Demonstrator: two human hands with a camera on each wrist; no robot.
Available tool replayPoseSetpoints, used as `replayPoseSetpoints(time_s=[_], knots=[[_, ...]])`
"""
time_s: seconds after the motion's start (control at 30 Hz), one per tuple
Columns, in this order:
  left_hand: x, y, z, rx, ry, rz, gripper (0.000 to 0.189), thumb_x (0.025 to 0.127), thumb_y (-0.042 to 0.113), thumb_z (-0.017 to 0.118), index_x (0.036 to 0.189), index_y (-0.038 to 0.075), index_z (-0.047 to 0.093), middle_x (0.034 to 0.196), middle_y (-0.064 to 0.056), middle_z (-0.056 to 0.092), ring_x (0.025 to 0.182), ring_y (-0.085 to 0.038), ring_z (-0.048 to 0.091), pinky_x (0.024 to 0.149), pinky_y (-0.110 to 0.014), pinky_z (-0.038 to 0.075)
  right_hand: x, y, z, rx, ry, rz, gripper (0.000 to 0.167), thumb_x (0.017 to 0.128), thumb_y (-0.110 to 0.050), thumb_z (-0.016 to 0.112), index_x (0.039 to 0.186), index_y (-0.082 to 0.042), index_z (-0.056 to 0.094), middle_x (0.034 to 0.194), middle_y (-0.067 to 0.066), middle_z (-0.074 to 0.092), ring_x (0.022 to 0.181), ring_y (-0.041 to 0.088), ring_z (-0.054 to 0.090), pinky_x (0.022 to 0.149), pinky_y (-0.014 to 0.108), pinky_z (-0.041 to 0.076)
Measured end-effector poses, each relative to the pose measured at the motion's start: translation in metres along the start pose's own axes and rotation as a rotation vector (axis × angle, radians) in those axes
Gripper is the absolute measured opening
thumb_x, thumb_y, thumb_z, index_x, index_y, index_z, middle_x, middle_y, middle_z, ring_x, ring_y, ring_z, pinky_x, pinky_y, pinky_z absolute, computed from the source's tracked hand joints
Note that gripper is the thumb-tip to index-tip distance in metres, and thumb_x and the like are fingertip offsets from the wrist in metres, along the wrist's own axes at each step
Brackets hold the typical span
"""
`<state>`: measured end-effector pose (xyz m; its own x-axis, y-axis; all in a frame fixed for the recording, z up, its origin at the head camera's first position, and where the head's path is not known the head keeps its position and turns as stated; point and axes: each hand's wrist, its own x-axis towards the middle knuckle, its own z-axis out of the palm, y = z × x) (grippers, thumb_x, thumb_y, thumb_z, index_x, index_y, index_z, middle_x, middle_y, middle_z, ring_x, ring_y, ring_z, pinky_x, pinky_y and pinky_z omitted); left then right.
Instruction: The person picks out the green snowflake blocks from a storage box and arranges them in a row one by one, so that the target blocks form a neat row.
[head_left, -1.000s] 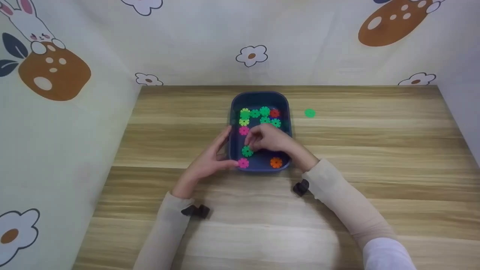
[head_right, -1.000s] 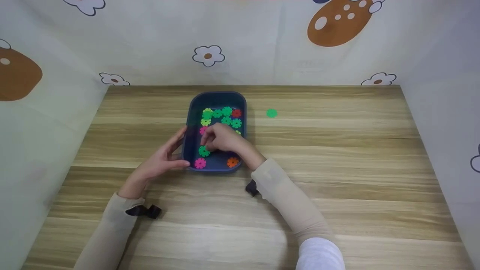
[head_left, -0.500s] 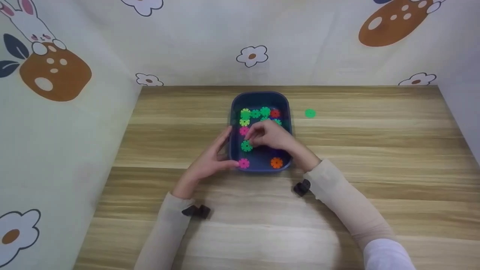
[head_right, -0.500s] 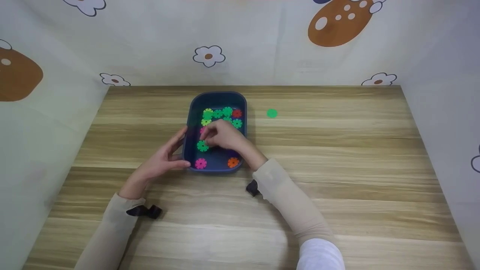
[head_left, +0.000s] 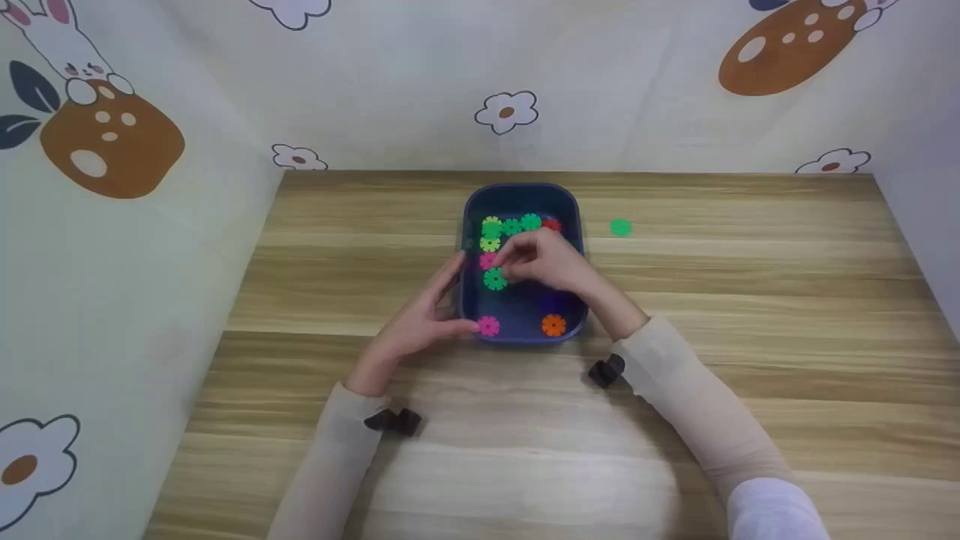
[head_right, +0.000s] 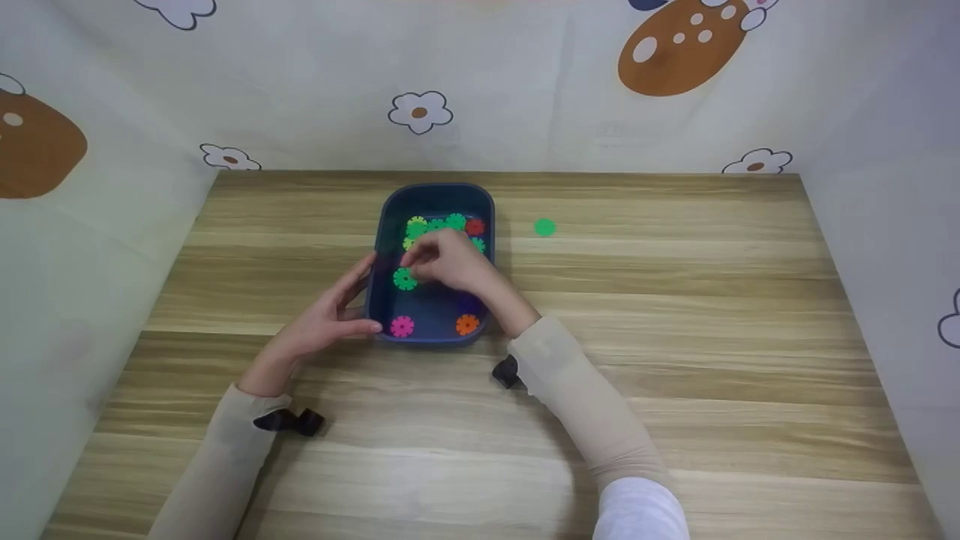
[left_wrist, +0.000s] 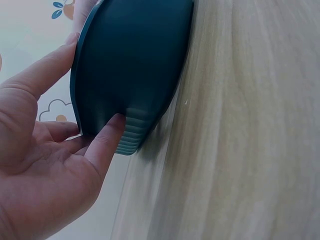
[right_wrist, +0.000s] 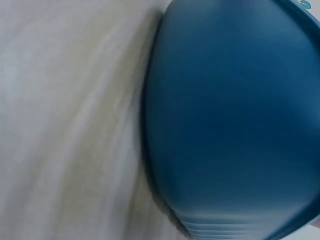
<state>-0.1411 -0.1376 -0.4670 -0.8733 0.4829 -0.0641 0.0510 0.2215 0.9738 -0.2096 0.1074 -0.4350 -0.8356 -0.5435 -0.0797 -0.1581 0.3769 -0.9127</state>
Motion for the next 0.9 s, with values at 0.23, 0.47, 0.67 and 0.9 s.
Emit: replayPoseSetpoints(time_s=[0.23, 0.47, 0.67, 0.9], knots=[[0.001, -0.001, 0.000, -0.011, 0.006, -0.007, 0.101, 0.085, 0.001, 0.076, 0.162, 0.017, 0.012, 0.170, -0.008, 0.003, 0.156, -0.027, 0.011, 0.115, -0.043, 0.039, -0.001, -0.005, -0.009, 0.013, 0.036, -0.019, 0.012, 0.088, -0.004, 0.072, 0.100, -0.001, 0.075, 0.097, 0.017, 0.075, 0.075, 0.009, 0.068, 0.072, 0.021, 0.058], [0.001, -0.001, 0.001, -0.018, 0.010, -0.001, 0.102, 0.084, 0.001, 0.077, 0.162, 0.018, 0.012, 0.170, -0.009, 0.004, 0.155, -0.032, 0.015, 0.116, -0.046, 0.038, -0.003, -0.008, -0.025, 0.096, 0.073, -0.014, 0.017, 0.090, -0.003, 0.069, 0.106, 0.004, 0.072, 0.102, 0.020, 0.073, 0.078, 0.009, 0.069, 0.076, 0.024, 0.061], [0.001, 0.000, 0.002, -0.042, 0.003, -0.011, 0.102, 0.085, 0.002, 0.076, 0.162, 0.019, 0.012, 0.170, -0.010, 0.005, 0.154, -0.037, 0.017, 0.118, -0.047, 0.035, -0.005, -0.011, -0.040, 0.166, 0.132, 0.009, 0.019, 0.090, -0.001, 0.068, 0.107, 0.007, 0.069, 0.088, 0.001, 0.070, 0.076, 0.009, 0.069, 0.078, 0.027, 0.062], [0.000, 0.001, 0.002, -0.066, -0.012, -0.021, 0.104, 0.085, 0.001, 0.076, 0.162, 0.018, 0.010, 0.169, -0.014, 0.009, 0.153, -0.037, 0.019, 0.119, -0.048, 0.034, -0.009, -0.008, -0.054, 0.212, 0.196, 0.022, 0.022, 0.090, 0.000, 0.068, 0.109, 0.010, 0.067, 0.087, -0.003, 0.069, 0.077, 0.009, 0.069, 0.078, 0.025, 0.062]])
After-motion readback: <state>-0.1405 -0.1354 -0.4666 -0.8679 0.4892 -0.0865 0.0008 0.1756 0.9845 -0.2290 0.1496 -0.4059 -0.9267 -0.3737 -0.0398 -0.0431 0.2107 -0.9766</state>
